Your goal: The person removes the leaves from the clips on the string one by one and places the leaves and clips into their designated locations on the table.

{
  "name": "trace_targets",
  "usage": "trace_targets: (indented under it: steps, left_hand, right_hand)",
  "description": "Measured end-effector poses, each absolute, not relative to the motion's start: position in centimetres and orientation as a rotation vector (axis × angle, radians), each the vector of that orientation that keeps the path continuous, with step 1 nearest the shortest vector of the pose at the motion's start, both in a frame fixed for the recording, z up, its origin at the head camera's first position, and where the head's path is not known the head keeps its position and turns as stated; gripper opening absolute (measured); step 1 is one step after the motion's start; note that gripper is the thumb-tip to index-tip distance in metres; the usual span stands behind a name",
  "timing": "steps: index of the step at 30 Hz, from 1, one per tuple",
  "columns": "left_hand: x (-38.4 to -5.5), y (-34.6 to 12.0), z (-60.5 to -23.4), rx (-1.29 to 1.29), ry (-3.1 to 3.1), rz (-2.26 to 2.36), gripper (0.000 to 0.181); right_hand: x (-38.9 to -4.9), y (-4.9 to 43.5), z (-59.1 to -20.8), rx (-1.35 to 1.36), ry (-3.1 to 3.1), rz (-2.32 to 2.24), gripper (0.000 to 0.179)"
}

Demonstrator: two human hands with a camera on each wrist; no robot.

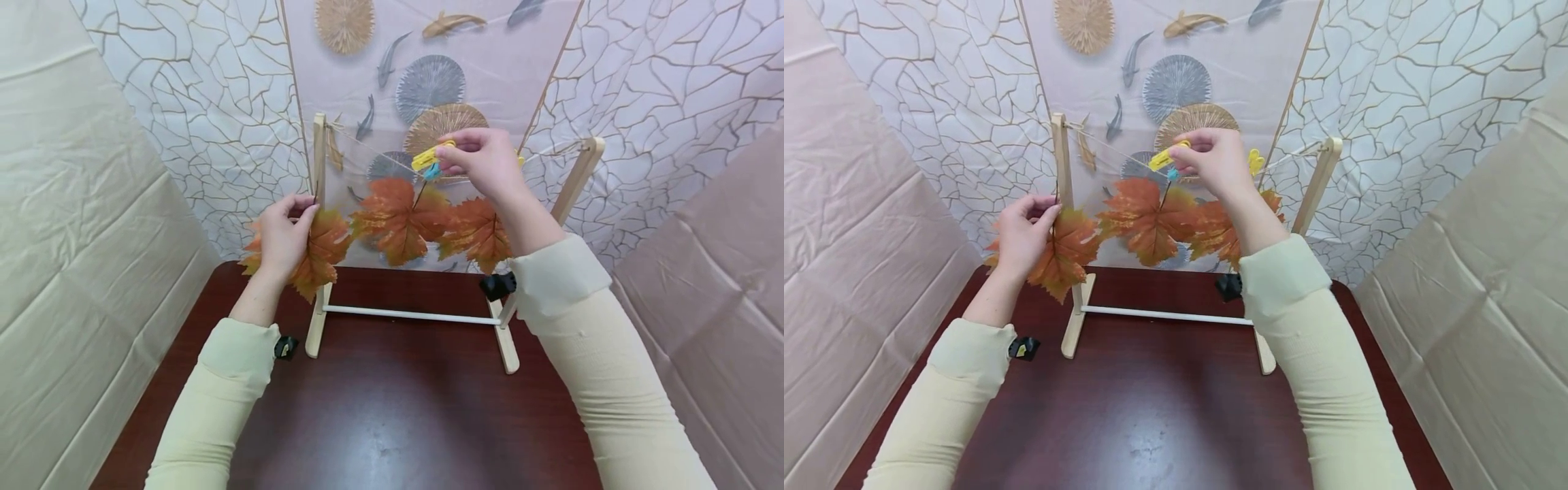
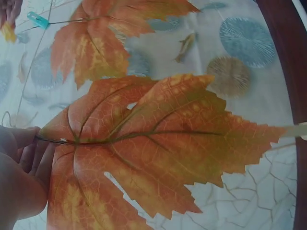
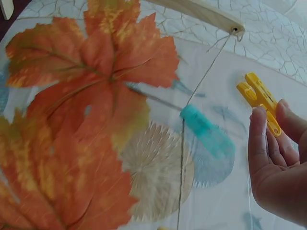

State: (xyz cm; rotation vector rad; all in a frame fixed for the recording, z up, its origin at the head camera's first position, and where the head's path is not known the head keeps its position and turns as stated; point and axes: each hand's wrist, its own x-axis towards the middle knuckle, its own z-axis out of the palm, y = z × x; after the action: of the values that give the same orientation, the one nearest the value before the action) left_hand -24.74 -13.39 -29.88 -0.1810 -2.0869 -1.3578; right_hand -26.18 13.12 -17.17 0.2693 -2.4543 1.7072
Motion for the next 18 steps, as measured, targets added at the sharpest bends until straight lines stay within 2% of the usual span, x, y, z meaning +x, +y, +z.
trace_targets:
  steps: [14,18]
  left_hand:
    - [-23.3,-14.8,-33.6,-0.129,-2.198,-1.370,0.016]
    - [-22.8,-15.3,-35.1,-0.116,-2.241,-1.315,0.015]
  right_hand:
    - [-23.4,20.0,-21.0,0.257,-2.564,1.627,0.036]
    - [-22.6,21.9,-22.6,0.285,-2.609,1.591,0.032]
